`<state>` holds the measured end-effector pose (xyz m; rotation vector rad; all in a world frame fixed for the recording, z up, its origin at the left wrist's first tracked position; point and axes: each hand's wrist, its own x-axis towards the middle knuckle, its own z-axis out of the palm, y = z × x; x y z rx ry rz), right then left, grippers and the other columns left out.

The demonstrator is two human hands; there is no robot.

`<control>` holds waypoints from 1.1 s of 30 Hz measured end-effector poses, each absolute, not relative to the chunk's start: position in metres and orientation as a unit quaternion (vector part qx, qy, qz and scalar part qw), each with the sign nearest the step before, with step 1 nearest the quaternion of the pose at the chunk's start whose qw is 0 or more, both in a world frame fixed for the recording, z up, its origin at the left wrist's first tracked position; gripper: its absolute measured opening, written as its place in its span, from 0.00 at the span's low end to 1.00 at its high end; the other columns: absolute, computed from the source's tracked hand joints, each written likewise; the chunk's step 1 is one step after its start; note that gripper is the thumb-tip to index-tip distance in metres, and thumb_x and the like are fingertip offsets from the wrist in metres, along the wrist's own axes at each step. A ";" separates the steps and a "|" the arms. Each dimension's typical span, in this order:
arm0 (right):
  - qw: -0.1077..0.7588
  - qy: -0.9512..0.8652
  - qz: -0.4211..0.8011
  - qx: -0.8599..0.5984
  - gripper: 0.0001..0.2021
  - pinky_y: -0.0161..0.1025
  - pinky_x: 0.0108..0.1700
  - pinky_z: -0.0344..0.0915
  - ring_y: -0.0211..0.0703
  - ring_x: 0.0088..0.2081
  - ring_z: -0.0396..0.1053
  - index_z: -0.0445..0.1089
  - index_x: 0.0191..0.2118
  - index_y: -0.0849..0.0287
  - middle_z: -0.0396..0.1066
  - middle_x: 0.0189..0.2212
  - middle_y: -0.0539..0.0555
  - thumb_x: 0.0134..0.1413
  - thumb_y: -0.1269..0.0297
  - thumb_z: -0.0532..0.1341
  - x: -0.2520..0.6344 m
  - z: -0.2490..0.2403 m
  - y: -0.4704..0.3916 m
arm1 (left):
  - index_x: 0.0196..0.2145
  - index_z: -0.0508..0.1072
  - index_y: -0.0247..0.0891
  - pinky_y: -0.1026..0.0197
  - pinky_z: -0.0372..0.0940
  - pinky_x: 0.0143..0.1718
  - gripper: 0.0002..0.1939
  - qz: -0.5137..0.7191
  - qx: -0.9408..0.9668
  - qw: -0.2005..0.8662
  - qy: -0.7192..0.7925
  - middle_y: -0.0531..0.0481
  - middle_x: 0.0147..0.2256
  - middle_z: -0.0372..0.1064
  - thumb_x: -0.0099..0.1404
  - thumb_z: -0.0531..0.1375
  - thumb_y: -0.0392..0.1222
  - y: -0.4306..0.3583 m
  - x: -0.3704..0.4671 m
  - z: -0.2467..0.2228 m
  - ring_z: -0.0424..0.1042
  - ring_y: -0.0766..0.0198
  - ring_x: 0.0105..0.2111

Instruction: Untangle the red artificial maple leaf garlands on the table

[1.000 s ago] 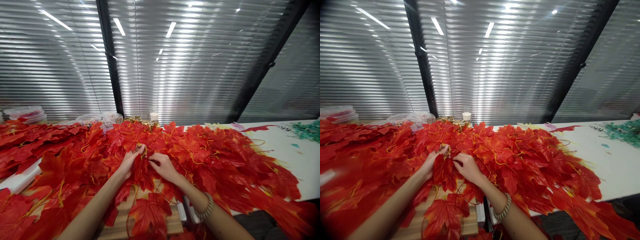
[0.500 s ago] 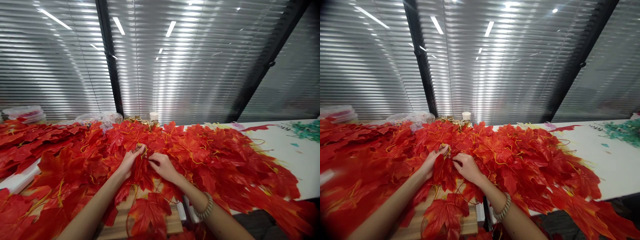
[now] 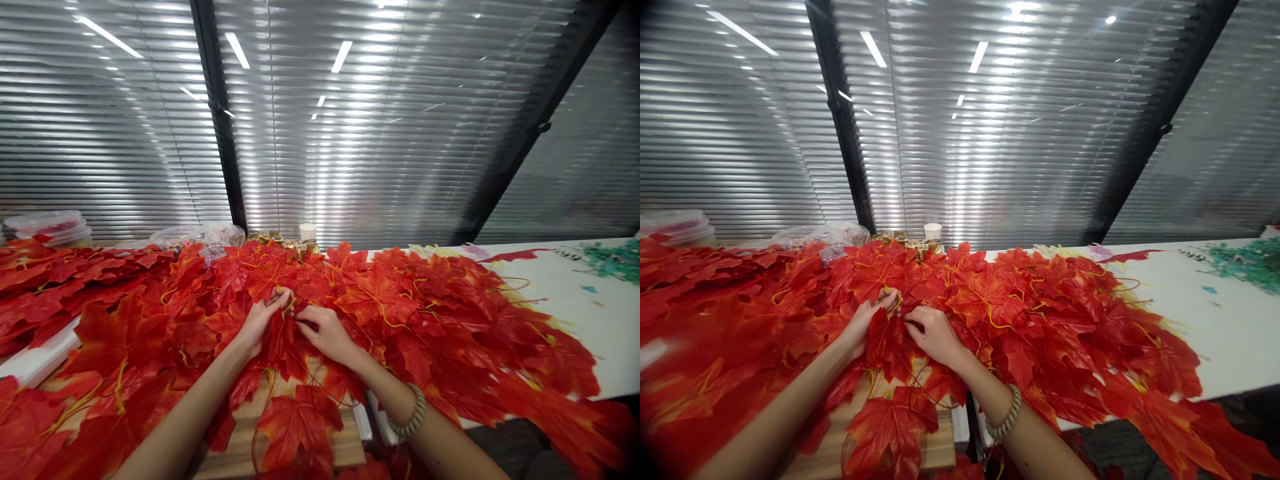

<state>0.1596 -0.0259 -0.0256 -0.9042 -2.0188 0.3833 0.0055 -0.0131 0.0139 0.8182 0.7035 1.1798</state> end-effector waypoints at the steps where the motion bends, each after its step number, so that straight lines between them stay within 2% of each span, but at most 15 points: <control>1: 0.433 -0.811 0.153 -0.363 0.09 0.33 0.38 0.64 0.38 0.34 0.69 0.72 0.36 0.61 0.72 0.32 0.53 0.53 0.76 0.56 0.160 -0.026 -0.026 | 0.26 0.72 0.35 0.69 0.59 0.28 0.12 0.529 0.368 0.697 0.315 0.57 0.23 0.67 0.46 0.70 0.41 -0.013 0.005 0.014 0.64 0.73 0.23; 13: 0.426 -0.816 0.150 -0.361 0.09 0.34 0.38 0.64 0.38 0.34 0.68 0.72 0.36 0.60 0.71 0.32 0.53 0.52 0.76 0.56 0.160 -0.024 -0.027 | 0.26 0.72 0.34 0.68 0.59 0.31 0.14 0.531 0.370 0.687 0.331 0.56 0.24 0.68 0.44 0.71 0.41 -0.018 0.007 0.019 0.66 0.70 0.24; 33: 0.419 -0.823 0.145 -0.355 0.08 0.34 0.40 0.64 0.39 0.35 0.69 0.72 0.36 0.60 0.72 0.33 0.54 0.54 0.75 0.56 0.159 -0.027 -0.026 | 0.25 0.69 0.34 0.69 0.60 0.27 0.16 0.526 0.377 0.680 0.345 0.57 0.23 0.66 0.43 0.71 0.44 -0.019 0.009 0.020 0.64 0.71 0.22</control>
